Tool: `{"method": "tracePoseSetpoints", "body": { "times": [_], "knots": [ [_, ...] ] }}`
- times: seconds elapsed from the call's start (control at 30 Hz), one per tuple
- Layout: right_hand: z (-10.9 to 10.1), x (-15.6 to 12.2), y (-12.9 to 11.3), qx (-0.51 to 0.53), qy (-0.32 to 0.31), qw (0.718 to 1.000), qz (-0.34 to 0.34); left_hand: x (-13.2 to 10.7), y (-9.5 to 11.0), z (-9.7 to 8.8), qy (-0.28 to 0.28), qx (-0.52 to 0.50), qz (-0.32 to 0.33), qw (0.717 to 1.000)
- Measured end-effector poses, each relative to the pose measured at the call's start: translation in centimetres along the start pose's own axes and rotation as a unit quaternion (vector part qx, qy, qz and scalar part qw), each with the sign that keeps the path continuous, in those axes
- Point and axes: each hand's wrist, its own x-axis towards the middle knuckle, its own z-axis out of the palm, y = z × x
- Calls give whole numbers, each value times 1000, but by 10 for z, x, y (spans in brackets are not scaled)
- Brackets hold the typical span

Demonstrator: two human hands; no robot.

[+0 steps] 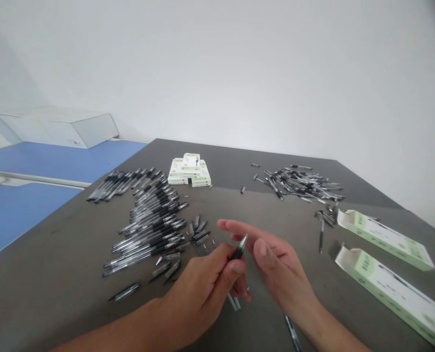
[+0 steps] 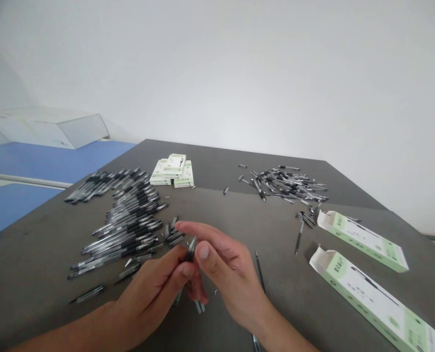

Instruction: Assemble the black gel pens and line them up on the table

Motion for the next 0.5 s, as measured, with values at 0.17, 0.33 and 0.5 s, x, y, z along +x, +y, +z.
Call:
{"method": "tracePoseSetpoints", "body": {
  "times": [0.17, 0.33, 0.5],
  "knots": [
    [1, 4, 3, -56, 82, 993, -58, -1, -3, 2, -3, -1, -6, 1000],
    [0, 0, 5, 23, 10, 1000, 3, -2, -3, 6, -19, -35, -16, 999],
    [2, 0, 0, -20, -7, 999, 30, -2, -5, 7, 7, -64, -14, 998]
  ]
}}
